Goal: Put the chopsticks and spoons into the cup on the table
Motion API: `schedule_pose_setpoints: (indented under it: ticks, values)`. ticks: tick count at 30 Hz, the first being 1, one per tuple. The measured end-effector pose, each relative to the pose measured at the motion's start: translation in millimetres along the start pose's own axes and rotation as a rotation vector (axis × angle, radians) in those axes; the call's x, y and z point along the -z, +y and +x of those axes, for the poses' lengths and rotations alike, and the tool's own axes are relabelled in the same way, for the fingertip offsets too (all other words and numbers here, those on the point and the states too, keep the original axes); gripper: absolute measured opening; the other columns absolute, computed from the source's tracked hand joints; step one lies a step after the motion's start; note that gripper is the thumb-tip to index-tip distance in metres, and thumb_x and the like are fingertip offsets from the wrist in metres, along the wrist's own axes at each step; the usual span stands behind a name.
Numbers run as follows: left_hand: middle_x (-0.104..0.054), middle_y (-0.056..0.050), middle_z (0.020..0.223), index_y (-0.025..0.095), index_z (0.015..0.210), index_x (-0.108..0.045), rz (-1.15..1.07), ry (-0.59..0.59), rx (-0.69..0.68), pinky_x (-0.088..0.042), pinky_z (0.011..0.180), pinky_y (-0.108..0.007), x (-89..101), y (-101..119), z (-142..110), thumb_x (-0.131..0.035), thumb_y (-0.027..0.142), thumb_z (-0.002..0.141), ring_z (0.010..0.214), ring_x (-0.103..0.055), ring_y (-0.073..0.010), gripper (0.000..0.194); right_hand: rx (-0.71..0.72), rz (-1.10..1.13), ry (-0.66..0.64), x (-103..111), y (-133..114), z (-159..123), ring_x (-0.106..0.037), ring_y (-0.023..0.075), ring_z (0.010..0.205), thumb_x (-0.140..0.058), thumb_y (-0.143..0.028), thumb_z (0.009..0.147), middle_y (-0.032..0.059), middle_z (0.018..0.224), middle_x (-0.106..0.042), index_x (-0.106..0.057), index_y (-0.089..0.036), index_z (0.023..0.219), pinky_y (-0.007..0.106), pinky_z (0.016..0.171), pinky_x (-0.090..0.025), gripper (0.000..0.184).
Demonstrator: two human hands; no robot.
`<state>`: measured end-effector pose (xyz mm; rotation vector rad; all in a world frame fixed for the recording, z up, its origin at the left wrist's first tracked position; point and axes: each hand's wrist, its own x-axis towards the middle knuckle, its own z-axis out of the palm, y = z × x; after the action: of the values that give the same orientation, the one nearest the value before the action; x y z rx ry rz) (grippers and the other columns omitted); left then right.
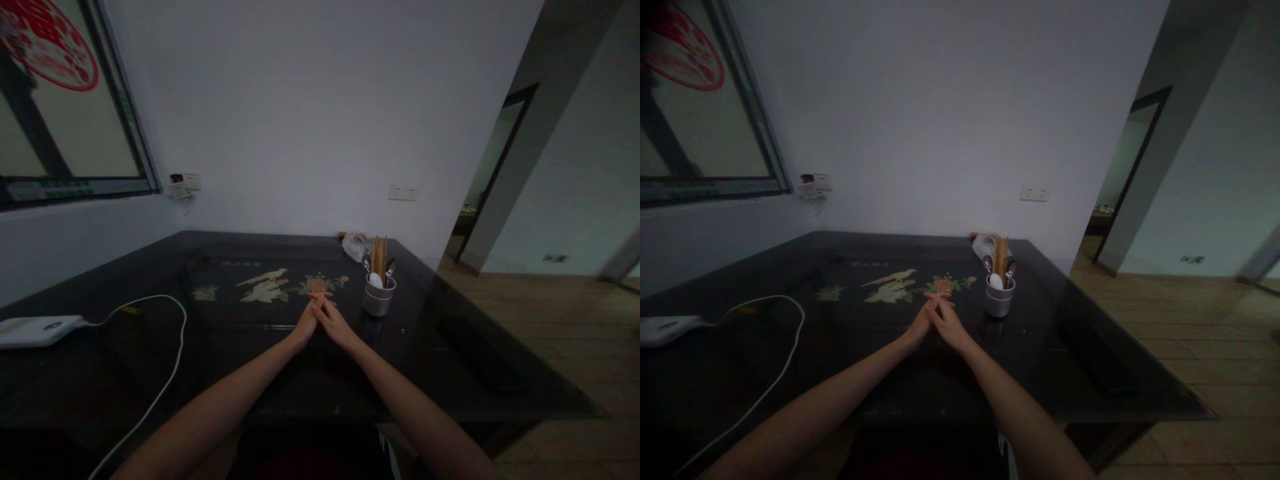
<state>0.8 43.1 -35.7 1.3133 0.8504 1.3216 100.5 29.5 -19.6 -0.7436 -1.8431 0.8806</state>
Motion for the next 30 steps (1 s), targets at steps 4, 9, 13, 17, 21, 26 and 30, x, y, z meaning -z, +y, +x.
schedule_pose_setpoints:
  ticks: [4,9,13,17,21,26,30]
  values:
    - [-0.065,-0.009,0.092,0.014,0.105,-0.056,0.006,-0.007,-0.021,-0.045,0.085,-0.038,0.1,-0.9,1.1,-0.044,0.061,0.080,0.092,-0.061,-0.0245,0.055,-0.011,0.005,-0.010,0.9,-2.3,0.0,-0.048,0.0237,0.121,-0.043,-0.056,0.087,0.0096,0.127,-0.054,-0.051,-0.022,0.128,0.043,0.107,-0.030,0.053]
    - [-0.065,-0.009,0.094,0.015,0.107,-0.055,0.031,-0.012,-0.014,-0.045,0.086,-0.038,-0.7,3.8,-2.4,-0.043,0.061,0.081,0.096,-0.060,-0.0251,0.054,-0.017,0.000,-0.009,1.8,-1.3,-0.3,-0.048,0.0226,0.121,-0.044,-0.053,0.088,0.0084,0.128,-0.054,-0.050,-0.024,0.128,0.041,0.106,-0.032,0.051]
    - [-0.064,-0.010,0.096,0.015,0.107,-0.054,0.025,-0.021,-0.010,-0.045,0.086,-0.038,-0.9,6.3,-4.9,-0.043,0.060,0.081,0.097,-0.060,-0.0250,0.053,-0.008,-0.008,-0.012,1.4,-1.4,-0.3,-0.048,0.0228,0.120,-0.044,-0.051,0.088,0.0087,0.128,-0.054,-0.051,-0.023,0.128,0.042,0.107,-0.031,0.049]
    - [-0.065,-0.009,0.095,0.015,0.107,-0.054,0.002,-0.012,-0.003,-0.046,0.085,-0.038,-0.8,3.9,-4.6,-0.043,0.060,0.081,0.094,-0.061,-0.0244,0.053,-0.010,0.000,-0.008,1.3,-4.9,-0.9,-0.049,0.0225,0.120,-0.043,-0.051,0.089,0.0090,0.128,-0.054,-0.051,-0.023,0.128,0.042,0.107,-0.031,0.049]
    - [-0.065,-0.009,0.094,0.015,0.106,-0.055,0.006,-0.004,-0.018,-0.046,0.085,-0.038,-0.4,2.1,-4.1,-0.044,0.060,0.081,0.093,-0.061,-0.0242,0.053,-0.010,0.000,-0.003,1.5,-5.1,-1.1,-0.048,0.0226,0.120,-0.043,-0.051,0.089,0.0087,0.128,-0.054,-0.051,-0.023,0.127,0.041,0.107,-0.031,0.049]
    - [-0.065,-0.009,0.091,0.014,0.106,-0.055,0.002,-0.013,-0.015,-0.046,0.086,-0.039,0.1,0.5,-2.5,-0.044,0.061,0.080,0.090,-0.061,-0.0242,0.054,-0.003,-0.015,-0.011,1.9,-2.5,-0.2,-0.050,0.0220,0.119,-0.043,-0.050,0.089,0.0092,0.127,-0.055,-0.051,-0.022,0.127,0.041,0.106,-0.032,0.048]
    - [-0.065,-0.009,0.091,0.015,0.103,-0.056,-0.018,0.000,-0.013,-0.045,0.088,-0.040,0.5,-3.2,-0.4,-0.045,0.061,0.080,0.092,-0.061,-0.0243,0.053,0.001,-0.033,-0.013,2.0,-0.2,0.4,-0.050,0.0221,0.118,-0.042,-0.050,0.089,0.0084,0.125,-0.057,-0.052,-0.023,0.126,0.041,0.106,-0.032,0.047]
